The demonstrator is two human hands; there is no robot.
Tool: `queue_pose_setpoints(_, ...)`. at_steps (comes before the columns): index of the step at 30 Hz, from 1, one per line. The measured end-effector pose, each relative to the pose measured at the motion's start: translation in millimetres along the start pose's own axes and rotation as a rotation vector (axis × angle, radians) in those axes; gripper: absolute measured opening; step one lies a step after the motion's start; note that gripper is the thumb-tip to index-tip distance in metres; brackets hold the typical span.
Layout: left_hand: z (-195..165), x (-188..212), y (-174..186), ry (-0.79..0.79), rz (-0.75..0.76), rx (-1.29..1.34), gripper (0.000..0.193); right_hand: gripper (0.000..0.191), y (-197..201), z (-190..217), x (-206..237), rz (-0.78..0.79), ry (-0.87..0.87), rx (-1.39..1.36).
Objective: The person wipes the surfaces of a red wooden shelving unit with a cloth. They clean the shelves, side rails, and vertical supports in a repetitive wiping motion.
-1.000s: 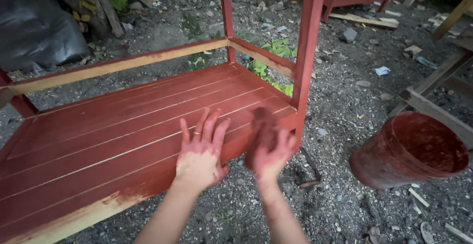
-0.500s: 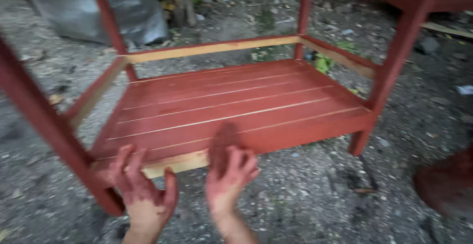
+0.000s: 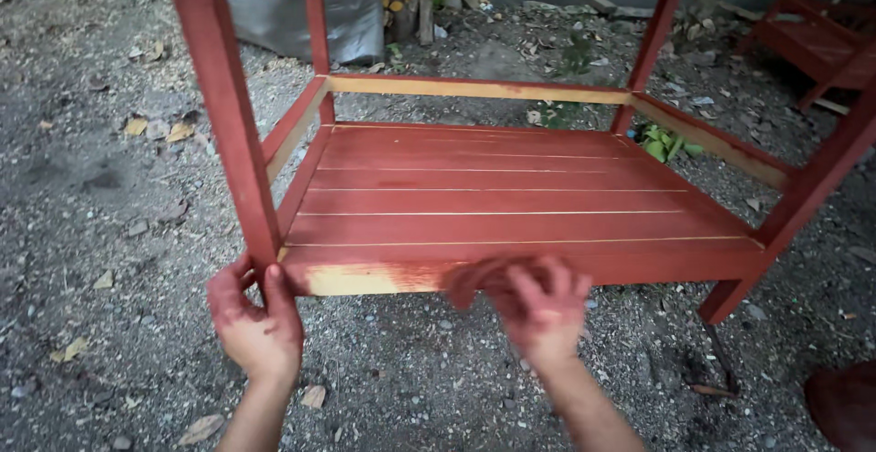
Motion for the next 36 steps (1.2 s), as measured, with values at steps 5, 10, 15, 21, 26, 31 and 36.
queue_pose_setpoints(5, 3, -8, 3, 0.094, 0.005, 0.067, 0.030, 0.027, -15, 34, -7, -0.039, -0.041, 0.005)
queue_pose_setpoints(10, 17, -15, 9, 0.196, 0.033, 0.085, 0.029, 0.026, -48, 167, -47, 0.084, 0.166, -0.068)
queue_pose_setpoints(15, 41, -14, 6, 0.402, 0.043, 0.222, 0.030, 0.027, -63, 204, -58, 0.172, 0.441, -0.160)
queue_pose_setpoints(21, 35, -16, 8, 0.313, 0.051, 0.264, 0.029, 0.039, -6, 2, 8, 0.002, 0.622, -0.009)
queue_pose_setpoints(26, 38, -21, 6, 0.358, 0.135, 0.212, 0.025, 0.052, -44, -64, 81, 0.163, 0.575, 0.492)
queue_pose_setpoints(31, 37, -28, 4, 0.398, 0.160, 0.250, 0.024, 0.049, -151, 111, 89, 0.204, 0.729, 0.591)
queue_pose_setpoints(36, 35, -33, 5, 0.401, 0.222, 0.123, 0.026, 0.037, -164, 224, 59, 0.238, 0.794, -0.002)
Point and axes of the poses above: each hand's wrist, its own x-axis away from the middle knuckle, its own y-axis out of the back of the hand, z = x × y, the point moved 10 cm from there along -x, towards the middle knuckle, and after that the axes turned 3 degrees about x, right-handed, at the moved point
